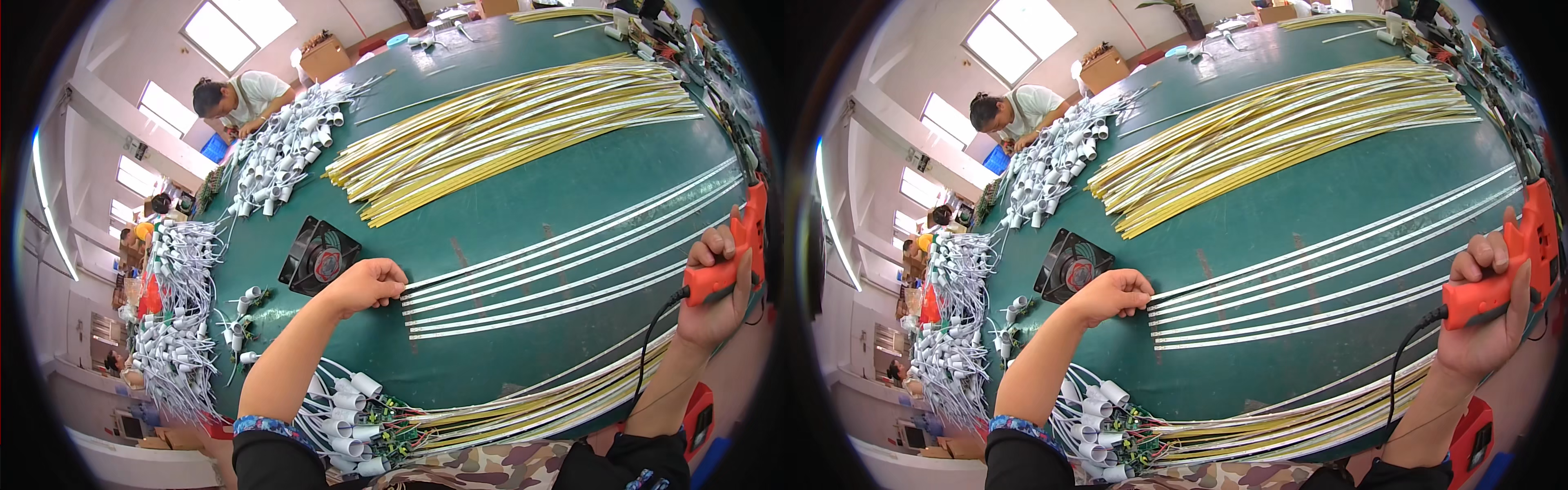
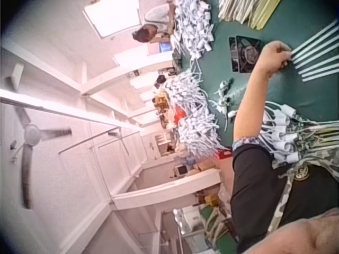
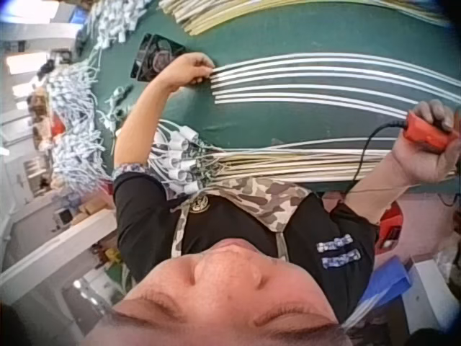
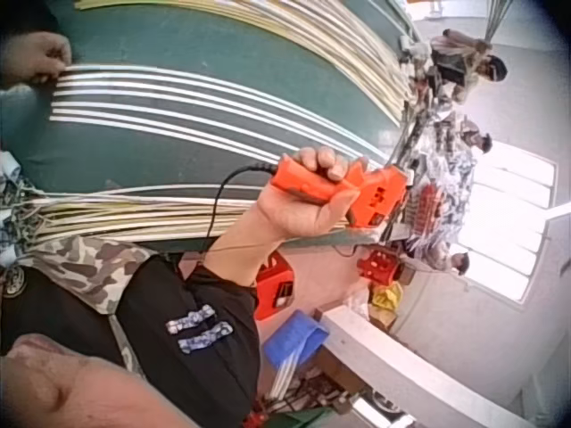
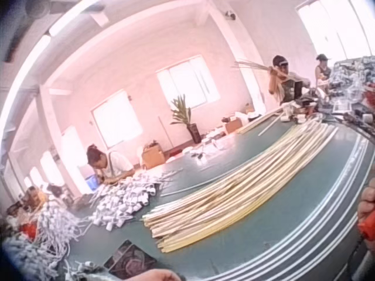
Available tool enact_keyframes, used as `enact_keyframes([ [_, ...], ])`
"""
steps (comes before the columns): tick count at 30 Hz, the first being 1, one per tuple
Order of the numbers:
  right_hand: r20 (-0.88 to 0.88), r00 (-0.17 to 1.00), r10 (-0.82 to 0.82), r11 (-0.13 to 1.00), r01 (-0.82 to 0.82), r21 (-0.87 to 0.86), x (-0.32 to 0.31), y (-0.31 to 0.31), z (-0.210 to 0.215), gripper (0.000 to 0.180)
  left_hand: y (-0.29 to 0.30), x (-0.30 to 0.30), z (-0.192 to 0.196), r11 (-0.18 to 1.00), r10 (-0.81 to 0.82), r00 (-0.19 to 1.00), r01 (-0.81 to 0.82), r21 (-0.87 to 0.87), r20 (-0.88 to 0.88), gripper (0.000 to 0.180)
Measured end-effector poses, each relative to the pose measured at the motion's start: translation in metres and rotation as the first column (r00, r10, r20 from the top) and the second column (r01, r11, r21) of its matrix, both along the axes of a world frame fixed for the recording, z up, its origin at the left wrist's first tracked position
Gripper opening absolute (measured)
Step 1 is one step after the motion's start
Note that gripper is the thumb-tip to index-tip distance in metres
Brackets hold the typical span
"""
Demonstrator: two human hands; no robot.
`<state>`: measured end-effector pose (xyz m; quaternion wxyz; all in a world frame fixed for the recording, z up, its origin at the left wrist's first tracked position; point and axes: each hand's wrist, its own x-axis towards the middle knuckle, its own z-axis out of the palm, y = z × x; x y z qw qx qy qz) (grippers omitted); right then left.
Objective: The person lines up LED light strips on a workbench by hand and solders wire connections from power drivers onto the strips using a soldering gun.
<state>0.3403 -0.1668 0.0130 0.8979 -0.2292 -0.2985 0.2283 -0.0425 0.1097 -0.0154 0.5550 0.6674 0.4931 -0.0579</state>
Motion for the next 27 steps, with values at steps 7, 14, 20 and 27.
enact_keyframes([
  [7,0.011,0.999,0.042,0.999,-0.042,0.010,0.001,0.000,-0.001,0.057,0.005,0.016,0.004,0.990,-0.076,0.982,0.094,0.101,-0.172,0.013],
  [14,0.003,1.000,0.019,1.000,-0.019,0.004,0.000,0.001,0.000,0.057,0.019,0.022,0.001,0.960,-0.158,0.958,0.205,0.188,-0.241,0.020],
  [20,-0.022,0.999,0.030,0.999,-0.030,0.013,0.000,0.001,-0.002,0.057,0.046,0.047,-0.014,0.264,-0.085,0.919,0.392,0.881,-0.384,0.015],
  [27,0.000,1.000,0.021,0.999,-0.021,0.027,-0.002,0.002,-0.001,0.057,0.063,0.063,-0.024,0.055,-0.064,0.710,0.704,0.708,-0.701,0.011],
])
